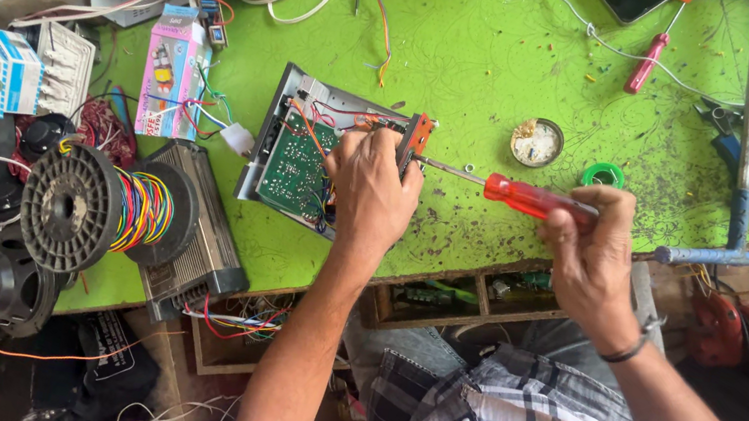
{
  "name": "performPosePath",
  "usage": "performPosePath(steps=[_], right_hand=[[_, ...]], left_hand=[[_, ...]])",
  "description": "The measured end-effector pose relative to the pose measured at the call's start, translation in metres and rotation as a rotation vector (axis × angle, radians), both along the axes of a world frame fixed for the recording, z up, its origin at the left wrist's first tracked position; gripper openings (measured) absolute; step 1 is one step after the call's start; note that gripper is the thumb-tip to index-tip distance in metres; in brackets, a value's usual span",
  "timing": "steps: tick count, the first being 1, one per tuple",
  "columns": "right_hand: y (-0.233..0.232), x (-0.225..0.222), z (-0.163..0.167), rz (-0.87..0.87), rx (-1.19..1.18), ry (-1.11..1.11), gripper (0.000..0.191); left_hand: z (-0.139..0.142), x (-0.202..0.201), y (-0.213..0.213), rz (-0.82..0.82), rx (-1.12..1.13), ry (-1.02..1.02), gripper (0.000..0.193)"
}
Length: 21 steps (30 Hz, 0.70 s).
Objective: The person works on an open electronic device on a green workbench, using a screwdriver to tighten screws on the casing and adjusting internal wires and components. The person repeatedly repositions the device and uses both hands to align parts while securing them.
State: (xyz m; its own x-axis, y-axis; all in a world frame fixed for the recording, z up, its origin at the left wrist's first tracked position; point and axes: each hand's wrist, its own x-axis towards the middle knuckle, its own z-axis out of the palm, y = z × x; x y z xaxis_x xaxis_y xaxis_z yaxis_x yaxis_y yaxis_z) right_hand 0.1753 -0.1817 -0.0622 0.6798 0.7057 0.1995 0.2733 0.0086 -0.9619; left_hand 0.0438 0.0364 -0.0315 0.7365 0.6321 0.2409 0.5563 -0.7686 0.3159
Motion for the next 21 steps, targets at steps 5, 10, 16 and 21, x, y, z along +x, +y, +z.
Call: performPosePath(steps=[5,10,16,21], right_hand=[[-0.0005,0.0011,-0.0051,0.021,-0.006,0.06,0.036],[-0.0001,-0.0022,-0.0085,-0.064,-0.166,0.008,0.028],[-0.0014,-0.0023,-0.0025,0.037,0.135,-0.054,0.035],[0.0009,-0.0059,-0.0101,-0.103,-0.209,-0.031,0.021]], left_hand=[[0.0001,0.0007,0.0016,0.013,0.022,-0.005,0.034],[0.0006,0.0006,-0.0004,0.013,0.007,-0.003,0.034],[-0.0001,0.0005,0.0003,0.006,0.023,-0.006,0.033],[-0.0007,0.0007,0.0,0.007,0.027,-0.005,0.034]])
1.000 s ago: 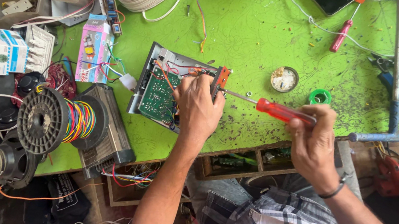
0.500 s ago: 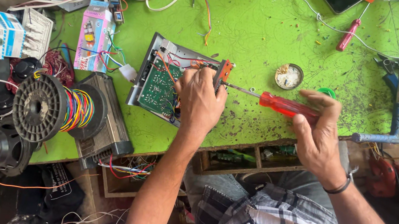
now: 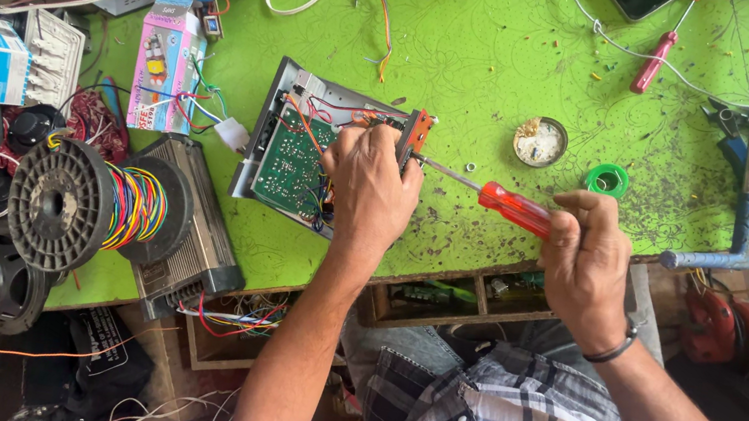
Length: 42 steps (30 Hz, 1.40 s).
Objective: The person works on an open electronic device on a green workbench, using a screwdriver to tighten screws on the casing and adjusting internal wires and components. The person repeatedly repositions the device and uses both hands to align parts while securing them.
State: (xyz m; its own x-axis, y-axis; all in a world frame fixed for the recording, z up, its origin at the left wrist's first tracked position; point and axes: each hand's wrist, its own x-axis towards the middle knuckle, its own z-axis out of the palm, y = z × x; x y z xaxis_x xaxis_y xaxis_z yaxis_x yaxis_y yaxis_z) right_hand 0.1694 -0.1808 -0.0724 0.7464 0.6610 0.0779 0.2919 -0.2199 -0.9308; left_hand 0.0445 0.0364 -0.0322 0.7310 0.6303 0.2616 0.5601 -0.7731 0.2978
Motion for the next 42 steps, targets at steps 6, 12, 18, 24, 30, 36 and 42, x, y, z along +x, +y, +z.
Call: performPosePath(steps=[6,12,18,24,30,36,42], right_hand=[[0.0,-0.003,-0.002,-0.008,0.08,0.038,0.029],[0.0,0.0,0.018,0.052,0.04,0.166,0.034],[0.001,0.001,0.008,0.087,0.205,-0.042,0.042],[-0.004,0.006,-0.013,0.072,0.089,0.131,0.038],[0.002,0.001,-0.009,-0.016,-0.028,0.023,0.035],[-0.003,0.007,0.004,0.141,0.28,0.198,0.045],[0.002,-0.001,-0.006,-0.034,0.109,0.019,0.042]], left_hand=[[0.001,0.0,0.0,0.017,-0.031,0.015,0.032],[0.001,0.0,0.0,-0.005,0.015,-0.021,0.034],[0.001,0.0,0.0,0.009,-0.013,0.003,0.033],[0.002,0.002,0.002,0.019,-0.02,0.008,0.03],[0.003,0.001,0.001,0.02,-0.046,-0.007,0.031],[0.003,0.002,0.002,0.027,-0.069,-0.002,0.031],[0.003,0.002,0.002,0.032,-0.055,-0.007,0.03]])
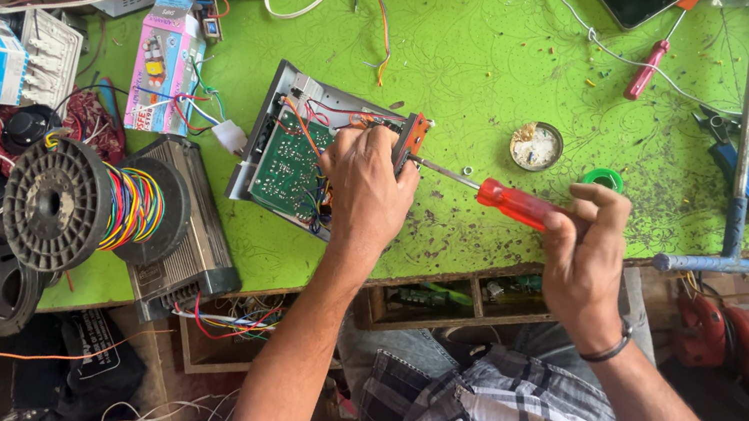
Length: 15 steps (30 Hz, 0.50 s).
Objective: The person works on an open electronic device on a green workbench, using a screwdriver to tighten screws on the casing and adjusting internal wires and components. The person repeatedly repositions the device and uses both hands to align parts while securing them.
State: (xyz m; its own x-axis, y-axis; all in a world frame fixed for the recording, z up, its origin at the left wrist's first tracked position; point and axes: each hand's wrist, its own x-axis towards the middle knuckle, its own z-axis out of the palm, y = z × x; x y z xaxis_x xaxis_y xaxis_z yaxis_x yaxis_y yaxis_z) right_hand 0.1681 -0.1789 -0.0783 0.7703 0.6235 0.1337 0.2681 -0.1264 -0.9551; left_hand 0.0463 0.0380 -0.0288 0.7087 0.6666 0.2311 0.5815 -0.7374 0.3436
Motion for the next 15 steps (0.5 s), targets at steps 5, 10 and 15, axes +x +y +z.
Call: performPosePath(steps=[5,10,15], right_hand=[[-0.005,0.012,0.001,0.056,-0.121,0.168,0.045],[-0.009,0.017,0.011,0.196,0.008,-0.079,0.043],[-0.006,0.013,0.014,0.105,-0.16,-0.075,0.034]], left_hand=[[0.002,0.001,0.0,-0.014,-0.016,0.02,0.03],[0.013,-0.007,0.029,-0.105,-0.239,0.113,0.024],[0.022,0.0,0.087,-0.171,-0.428,0.128,0.028]])
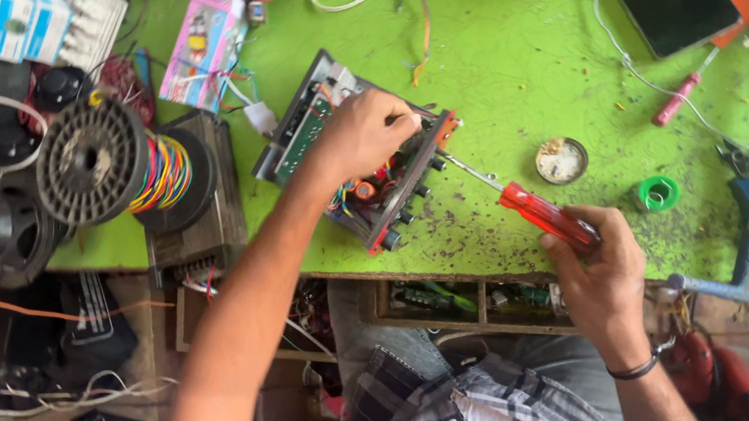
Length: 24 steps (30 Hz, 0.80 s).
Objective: The person works on an open electronic device on a green workbench, using a screwdriver to tighten screws on the casing and adjusting internal wires and components. The person repeatedly repositions the device and uses both hands to align parts while securing them.
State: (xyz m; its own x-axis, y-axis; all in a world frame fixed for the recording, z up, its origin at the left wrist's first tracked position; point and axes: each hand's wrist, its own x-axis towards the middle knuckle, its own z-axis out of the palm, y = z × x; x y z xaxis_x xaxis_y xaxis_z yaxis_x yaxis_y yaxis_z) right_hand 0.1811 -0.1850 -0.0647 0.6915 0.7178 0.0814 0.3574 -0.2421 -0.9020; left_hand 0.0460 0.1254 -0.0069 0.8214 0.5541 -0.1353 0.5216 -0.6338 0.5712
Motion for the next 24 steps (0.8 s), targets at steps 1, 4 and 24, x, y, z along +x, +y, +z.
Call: performPosePath(steps=[1,4,24], right_hand=[[0.001,-0.001,0.0,-0.017,0.005,0.064,0.034],[0.006,-0.002,-0.001,-0.005,0.097,0.113,0.033],[0.005,-0.004,0.013,0.093,0.099,-0.232,0.028]], left_hand=[[0.0,0.005,0.009,0.011,-0.127,0.063,0.027],[-0.003,0.019,0.025,0.086,-0.477,0.209,0.022],[-0.037,0.025,0.015,0.38,-0.912,0.384,0.02]])
